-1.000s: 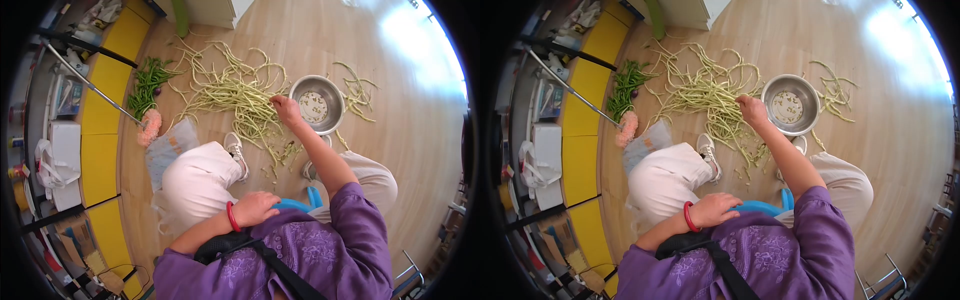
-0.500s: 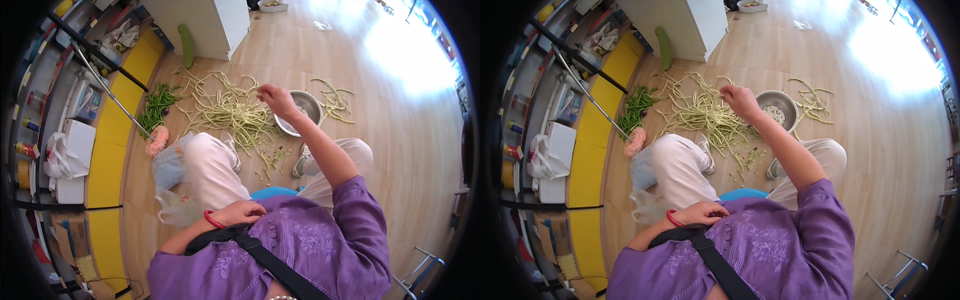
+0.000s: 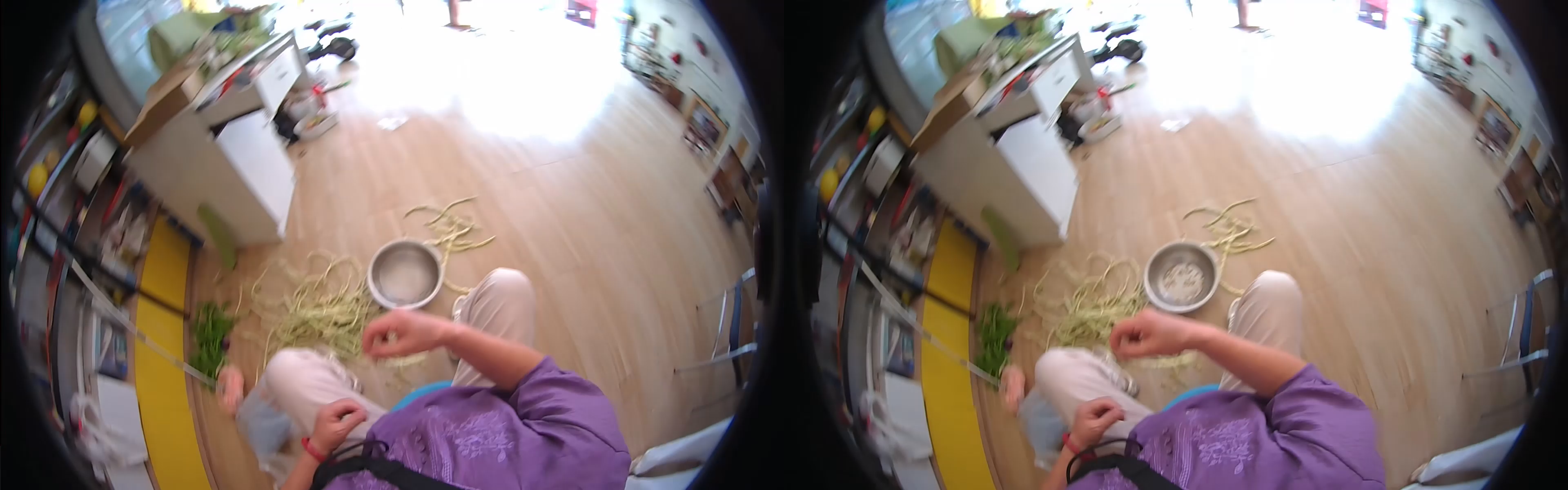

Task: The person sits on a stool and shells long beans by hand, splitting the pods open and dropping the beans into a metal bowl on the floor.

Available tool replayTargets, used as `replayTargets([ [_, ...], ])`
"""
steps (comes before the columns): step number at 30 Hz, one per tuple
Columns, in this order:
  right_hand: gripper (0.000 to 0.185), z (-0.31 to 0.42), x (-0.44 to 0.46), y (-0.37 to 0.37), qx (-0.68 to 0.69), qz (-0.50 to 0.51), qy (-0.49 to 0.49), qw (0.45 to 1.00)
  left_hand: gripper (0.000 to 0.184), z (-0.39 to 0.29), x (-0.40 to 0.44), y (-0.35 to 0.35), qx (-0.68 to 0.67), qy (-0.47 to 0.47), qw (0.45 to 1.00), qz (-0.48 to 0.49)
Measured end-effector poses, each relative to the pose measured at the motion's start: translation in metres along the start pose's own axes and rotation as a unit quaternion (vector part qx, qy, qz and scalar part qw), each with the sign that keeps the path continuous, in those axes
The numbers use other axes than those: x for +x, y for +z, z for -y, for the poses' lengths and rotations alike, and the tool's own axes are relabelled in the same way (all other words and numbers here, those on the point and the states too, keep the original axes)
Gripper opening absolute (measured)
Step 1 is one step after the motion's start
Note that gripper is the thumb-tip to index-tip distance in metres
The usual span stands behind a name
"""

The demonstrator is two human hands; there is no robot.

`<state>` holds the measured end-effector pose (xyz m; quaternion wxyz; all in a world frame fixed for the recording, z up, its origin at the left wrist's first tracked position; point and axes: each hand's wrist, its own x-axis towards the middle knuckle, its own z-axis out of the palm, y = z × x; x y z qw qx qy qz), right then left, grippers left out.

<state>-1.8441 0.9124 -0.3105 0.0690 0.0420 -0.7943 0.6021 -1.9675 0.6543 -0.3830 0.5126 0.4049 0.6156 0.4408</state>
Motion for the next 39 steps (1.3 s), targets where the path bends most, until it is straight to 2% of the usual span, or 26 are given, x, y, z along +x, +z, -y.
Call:
replayTargets([
  [1,0.011,0.012,-0.008,0.000,0.003,0.012,-0.003,1.000,0.010,-0.011,0.011,-0.002,-0.039,0.051,0.994,-0.093],
  [2,0.010,0.015,-0.016,0.002,-0.023,0.008,-0.036,0.999,0.020,-0.026,0.025,-0.003,-0.004,0.095,0.986,-0.135],
  [3,0.009,0.020,-0.023,0.004,-0.053,-0.012,-0.056,0.997,0.035,-0.045,0.042,0.000,0.059,0.148,0.978,-0.138],
  [5,0.008,0.016,-0.032,0.005,-0.080,-0.059,-0.080,0.992,0.045,-0.051,0.072,0.008,0.107,0.184,0.975,-0.068],
  [6,0.008,0.015,-0.034,0.011,-0.080,-0.062,-0.083,0.991,0.049,-0.056,0.067,0.013,0.114,0.167,0.977,-0.067],
  [7,0.008,0.013,-0.037,0.004,-0.090,-0.081,-0.082,0.989,0.036,-0.052,0.083,0.018,0.100,0.168,0.981,-0.023],
  [9,0.006,0.018,-0.053,-0.005,-0.127,-0.124,-0.089,0.980,0.024,-0.038,0.101,0.024,0.043,0.088,0.992,0.085],
  [10,0.006,0.018,-0.061,-0.010,-0.161,-0.142,-0.081,0.973,0.020,-0.039,0.105,0.034,0.014,0.088,0.990,0.106],
  [13,0.009,0.020,-0.082,-0.014,-0.222,-0.167,-0.040,0.960,0.022,-0.033,0.106,0.050,-0.111,0.018,0.978,0.177],
  [15,0.013,0.025,-0.090,-0.011,-0.261,-0.171,-0.004,0.950,0.020,-0.022,0.108,0.051,-0.116,0.024,0.970,0.213],
  [16,0.020,0.033,-0.092,-0.008,-0.334,-0.169,0.006,0.927,0.035,-0.023,0.107,0.050,-0.103,0.007,0.964,0.245],
  [17,0.027,0.040,-0.092,-0.003,-0.365,-0.184,-0.030,0.912,0.013,-0.026,0.102,0.049,-0.068,-0.022,0.972,0.225],
  [18,0.030,0.055,-0.095,0.002,-0.334,-0.178,-0.097,0.921,0.014,-0.024,0.101,0.044,-0.044,-0.052,0.967,0.244],
  [19,0.028,0.075,-0.095,0.010,-0.193,-0.127,-0.154,0.961,0.015,-0.023,0.099,0.038,-0.018,-0.080,0.961,0.264],
  [20,0.023,0.100,-0.096,0.016,-0.056,-0.046,-0.207,0.976,0.015,-0.026,0.098,0.036,0.002,-0.100,0.955,0.280],
  [21,0.023,0.107,-0.092,0.021,-0.073,-0.007,-0.333,0.940,0.015,-0.027,0.099,0.035,0.015,-0.106,0.951,0.291],
  [23,0.042,0.117,-0.095,0.033,-0.022,0.165,-0.232,0.958,0.015,-0.028,0.105,0.036,0.028,-0.106,0.948,0.298],
  [26,0.044,0.123,-0.096,0.034,0.011,0.230,-0.180,0.956,0.015,-0.033,0.116,0.042,0.034,-0.085,0.956,0.278],
  [29,0.045,0.112,-0.095,0.032,0.015,0.252,-0.211,0.944,0.015,-0.034,0.124,0.050,0.035,-0.070,0.965,0.252],
  [32,0.046,0.106,-0.092,0.037,0.046,0.193,-0.358,0.912,0.015,-0.037,0.128,0.059,0.034,-0.063,0.971,0.227],
  [35,0.048,0.114,-0.096,0.034,0.122,0.231,-0.371,0.891,0.015,-0.041,0.131,0.066,0.034,-0.057,0.977,0.204],
  [39,0.046,0.120,-0.111,0.017,0.093,0.318,-0.339,0.881,0.015,-0.041,0.132,0.071,0.031,-0.055,0.981,0.184],
])
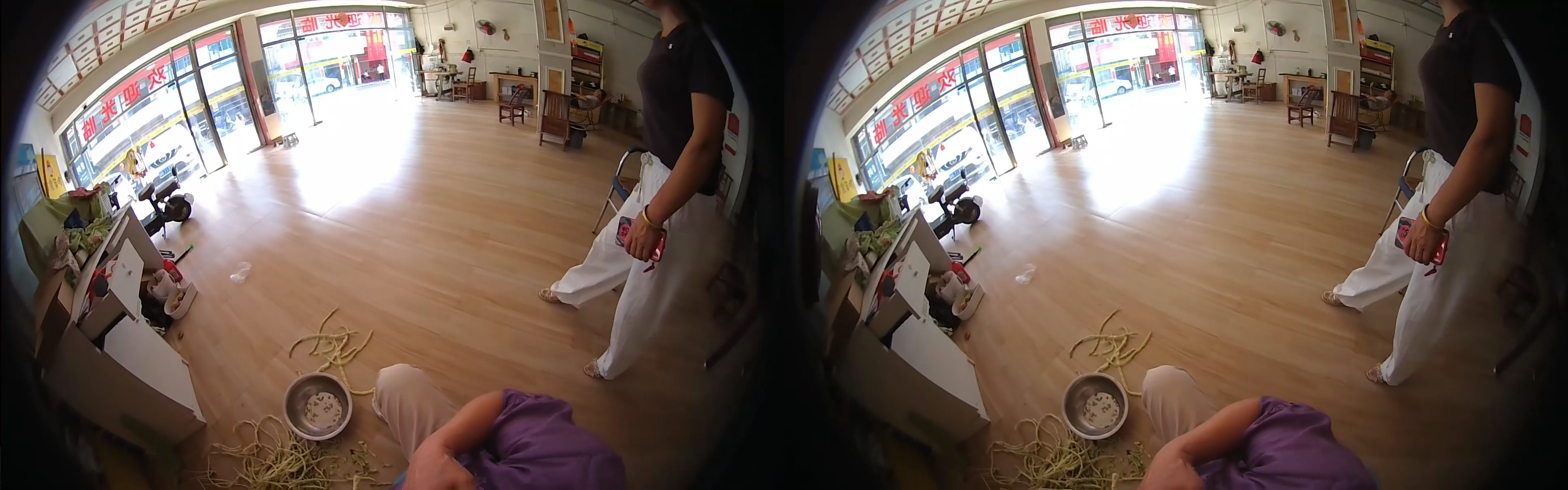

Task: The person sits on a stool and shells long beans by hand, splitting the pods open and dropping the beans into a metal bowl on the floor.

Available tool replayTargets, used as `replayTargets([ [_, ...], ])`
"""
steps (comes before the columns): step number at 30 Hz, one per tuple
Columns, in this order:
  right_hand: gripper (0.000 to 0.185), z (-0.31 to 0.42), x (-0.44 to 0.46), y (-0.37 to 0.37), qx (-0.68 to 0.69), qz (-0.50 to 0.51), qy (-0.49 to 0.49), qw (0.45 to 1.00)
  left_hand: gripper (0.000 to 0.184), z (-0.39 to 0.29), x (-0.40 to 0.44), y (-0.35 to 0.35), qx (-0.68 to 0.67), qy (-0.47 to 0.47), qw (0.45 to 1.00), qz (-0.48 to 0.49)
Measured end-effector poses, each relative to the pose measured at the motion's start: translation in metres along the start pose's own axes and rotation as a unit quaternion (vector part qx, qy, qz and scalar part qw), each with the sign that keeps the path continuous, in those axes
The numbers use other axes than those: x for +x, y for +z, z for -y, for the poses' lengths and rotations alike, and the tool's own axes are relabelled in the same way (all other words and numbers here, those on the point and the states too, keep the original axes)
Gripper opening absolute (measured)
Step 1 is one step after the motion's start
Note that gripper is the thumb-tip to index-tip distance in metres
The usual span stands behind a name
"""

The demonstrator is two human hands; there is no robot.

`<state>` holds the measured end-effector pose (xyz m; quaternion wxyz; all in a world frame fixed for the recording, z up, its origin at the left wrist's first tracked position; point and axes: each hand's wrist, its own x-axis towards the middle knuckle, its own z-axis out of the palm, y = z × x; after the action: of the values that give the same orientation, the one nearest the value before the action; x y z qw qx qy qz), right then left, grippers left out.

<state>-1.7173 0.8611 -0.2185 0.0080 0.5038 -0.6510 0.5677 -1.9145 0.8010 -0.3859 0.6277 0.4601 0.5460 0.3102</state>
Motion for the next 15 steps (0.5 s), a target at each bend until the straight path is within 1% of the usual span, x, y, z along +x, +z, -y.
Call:
replayTargets([
  [6,0.045,0.056,-0.008,-0.014,-0.031,0.051,0.016,0.998,0.015,-0.002,0.011,0.003,0.001,0.006,1.000,-0.001],
  [11,0.043,0.103,0.003,-0.023,-0.058,0.074,0.018,0.995,0.015,-0.002,0.021,0.001,0.001,0.011,1.000,0.011],
  [15,0.043,0.118,0.013,-0.027,-0.070,0.079,0.008,0.994,0.015,-0.002,0.021,-0.006,0.011,0.012,1.000,0.020],
])
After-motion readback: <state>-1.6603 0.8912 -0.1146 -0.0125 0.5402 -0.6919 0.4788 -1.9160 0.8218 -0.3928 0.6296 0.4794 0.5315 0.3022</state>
